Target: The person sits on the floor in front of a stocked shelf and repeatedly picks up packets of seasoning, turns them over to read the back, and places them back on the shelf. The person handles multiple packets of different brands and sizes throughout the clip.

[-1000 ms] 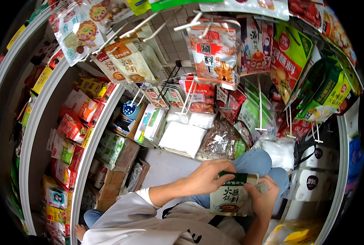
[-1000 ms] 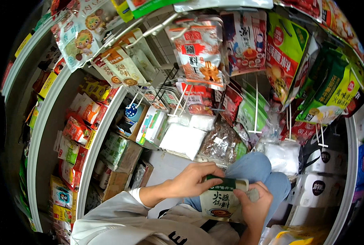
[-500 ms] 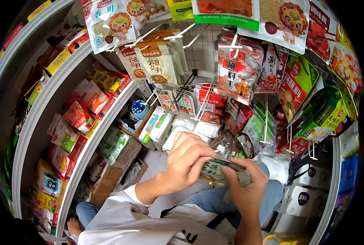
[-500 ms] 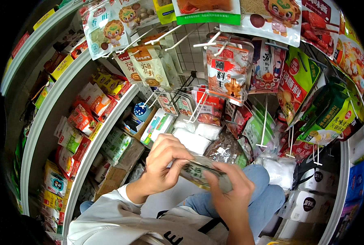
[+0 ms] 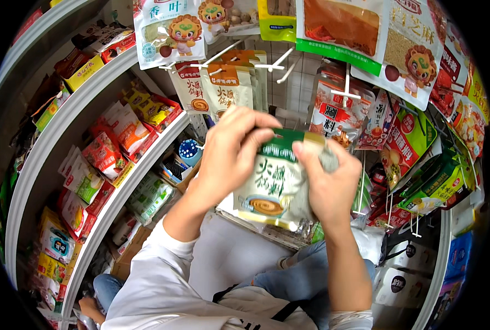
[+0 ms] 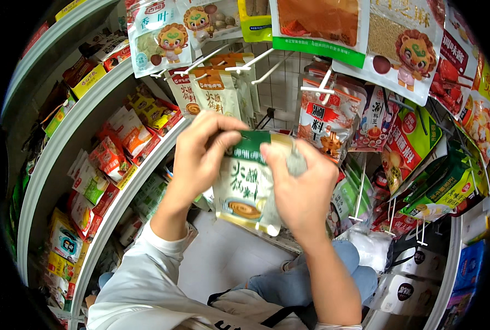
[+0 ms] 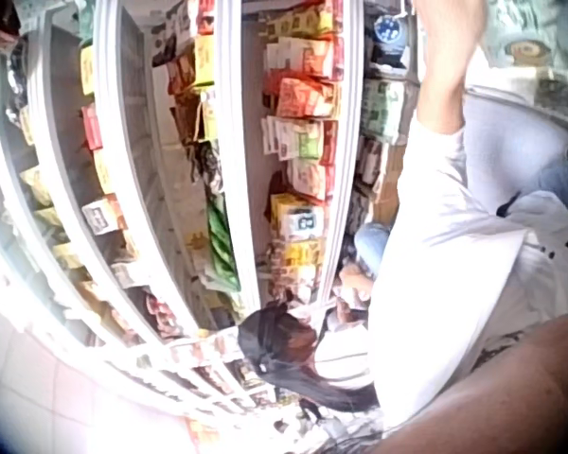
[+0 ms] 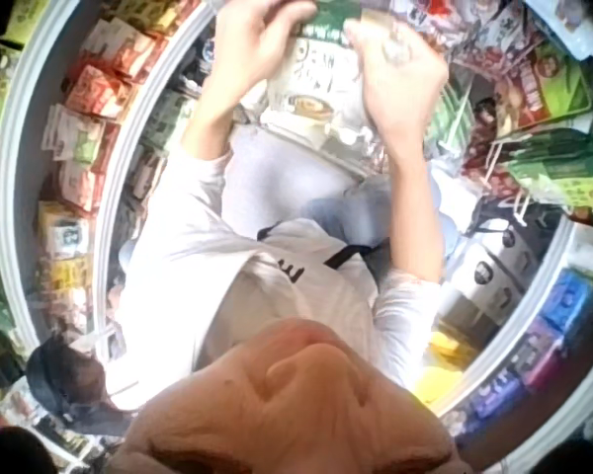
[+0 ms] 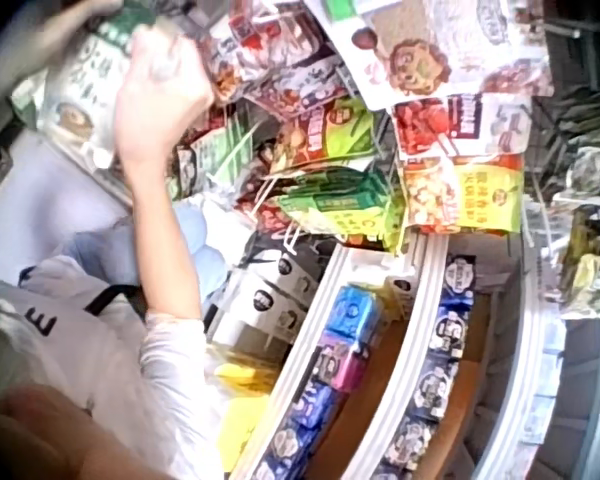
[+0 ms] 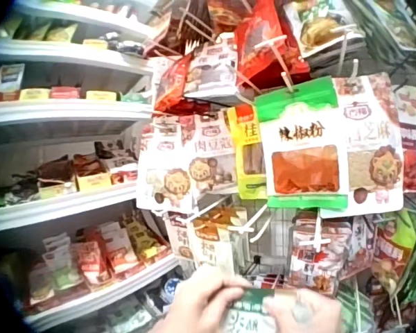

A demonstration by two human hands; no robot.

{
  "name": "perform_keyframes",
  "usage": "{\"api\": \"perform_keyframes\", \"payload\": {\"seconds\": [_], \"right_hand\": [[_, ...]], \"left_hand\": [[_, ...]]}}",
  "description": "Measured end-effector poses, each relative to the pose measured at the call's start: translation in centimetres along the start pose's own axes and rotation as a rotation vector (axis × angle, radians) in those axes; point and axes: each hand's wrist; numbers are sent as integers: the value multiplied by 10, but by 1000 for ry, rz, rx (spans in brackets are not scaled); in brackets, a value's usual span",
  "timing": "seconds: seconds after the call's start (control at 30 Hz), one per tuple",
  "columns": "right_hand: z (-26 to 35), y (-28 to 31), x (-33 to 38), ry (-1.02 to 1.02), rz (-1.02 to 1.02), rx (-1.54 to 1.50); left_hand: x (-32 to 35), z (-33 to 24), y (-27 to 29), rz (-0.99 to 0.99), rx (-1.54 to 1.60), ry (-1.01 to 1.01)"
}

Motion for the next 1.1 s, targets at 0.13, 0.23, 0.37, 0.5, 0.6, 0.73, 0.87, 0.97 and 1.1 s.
{"api": "perform_keyframes", "payload": {"seconds": [0.13,0.23,0.37,0.5,0.6,0.73,0.87,0.97,1.1], "right_hand": [[-3,-17,-39,18,-31,-107],[-4,-24,-54,28,-60,-174],[-14,-29,-68,58,-113,-156],[-21,-30,-77,63,-195,-84],[-25,-33,-80,117,-276,13],[-32,-32,-84,160,-304,82],[-16,-34,-80,122,-225,-59],[-16,-32,-79,144,-224,-26],[-16,-35,-79,138,-240,-49]], "left_hand": [[-32,28,-7,-78,157,143],[-44,43,-21,-226,247,180],[-53,55,-33,-350,420,115],[-63,52,-38,-371,505,130],[-62,58,-40,-374,486,112],[-64,61,-42,-384,493,95],[-68,61,-39,-384,513,94],[-70,60,-37,-345,555,124],[-75,60,-23,-215,518,180]]}}
Point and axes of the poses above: each hand's wrist, its own x-axis away from the middle knuckle, its own y-axis out of the back of the hand, z = x × y, and after that the axes turned 1 degree about -y, right-handed
